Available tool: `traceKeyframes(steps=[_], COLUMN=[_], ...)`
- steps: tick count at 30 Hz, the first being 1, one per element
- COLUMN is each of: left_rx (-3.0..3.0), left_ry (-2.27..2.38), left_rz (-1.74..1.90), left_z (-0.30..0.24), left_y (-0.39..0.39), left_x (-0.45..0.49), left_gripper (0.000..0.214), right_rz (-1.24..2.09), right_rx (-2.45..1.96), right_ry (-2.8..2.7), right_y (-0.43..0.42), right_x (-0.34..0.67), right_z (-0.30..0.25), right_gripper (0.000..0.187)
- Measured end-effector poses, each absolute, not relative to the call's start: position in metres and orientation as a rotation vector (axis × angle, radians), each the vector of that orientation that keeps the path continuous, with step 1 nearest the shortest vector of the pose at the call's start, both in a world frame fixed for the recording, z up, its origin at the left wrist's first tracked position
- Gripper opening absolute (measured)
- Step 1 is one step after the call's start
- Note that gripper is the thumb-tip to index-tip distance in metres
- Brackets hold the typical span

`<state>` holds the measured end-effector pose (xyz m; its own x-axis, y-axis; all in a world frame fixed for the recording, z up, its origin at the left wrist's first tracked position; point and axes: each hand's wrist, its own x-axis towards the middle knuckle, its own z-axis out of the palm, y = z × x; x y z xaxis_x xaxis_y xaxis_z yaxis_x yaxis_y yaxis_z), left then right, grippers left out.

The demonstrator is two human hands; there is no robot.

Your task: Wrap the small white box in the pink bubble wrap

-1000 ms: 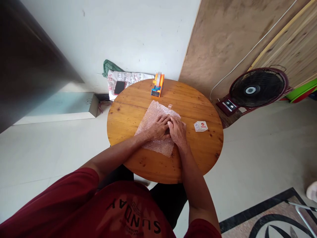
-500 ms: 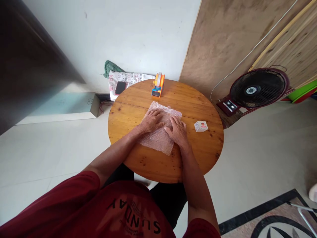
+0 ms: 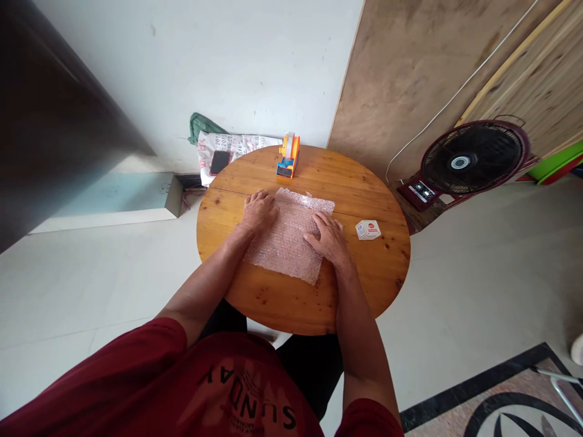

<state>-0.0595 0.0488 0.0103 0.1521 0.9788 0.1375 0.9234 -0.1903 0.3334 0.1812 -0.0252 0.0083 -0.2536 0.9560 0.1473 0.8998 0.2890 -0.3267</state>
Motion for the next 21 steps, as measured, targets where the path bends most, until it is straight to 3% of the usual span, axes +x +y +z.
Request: traceKeyframes(steps=[11, 21], left_rx=[2.47, 2.392], left_ry=[1.481, 1.641], left_rz=[0.507, 0.493], left_z=[0.021, 0.004], left_y=[0.031, 0.041], left_x=[-0.04, -0.051], left_gripper=[0.045, 0.043], right_rz=[0.266, 0.241], right_rx=[-1.66, -1.619], right_ry=[-2.257, -2.261], right_y=[-0.025, -0.025], right_x=[0.183, 0.183], right_z=[0.01, 0.01], right_gripper=[0.057, 0.053])
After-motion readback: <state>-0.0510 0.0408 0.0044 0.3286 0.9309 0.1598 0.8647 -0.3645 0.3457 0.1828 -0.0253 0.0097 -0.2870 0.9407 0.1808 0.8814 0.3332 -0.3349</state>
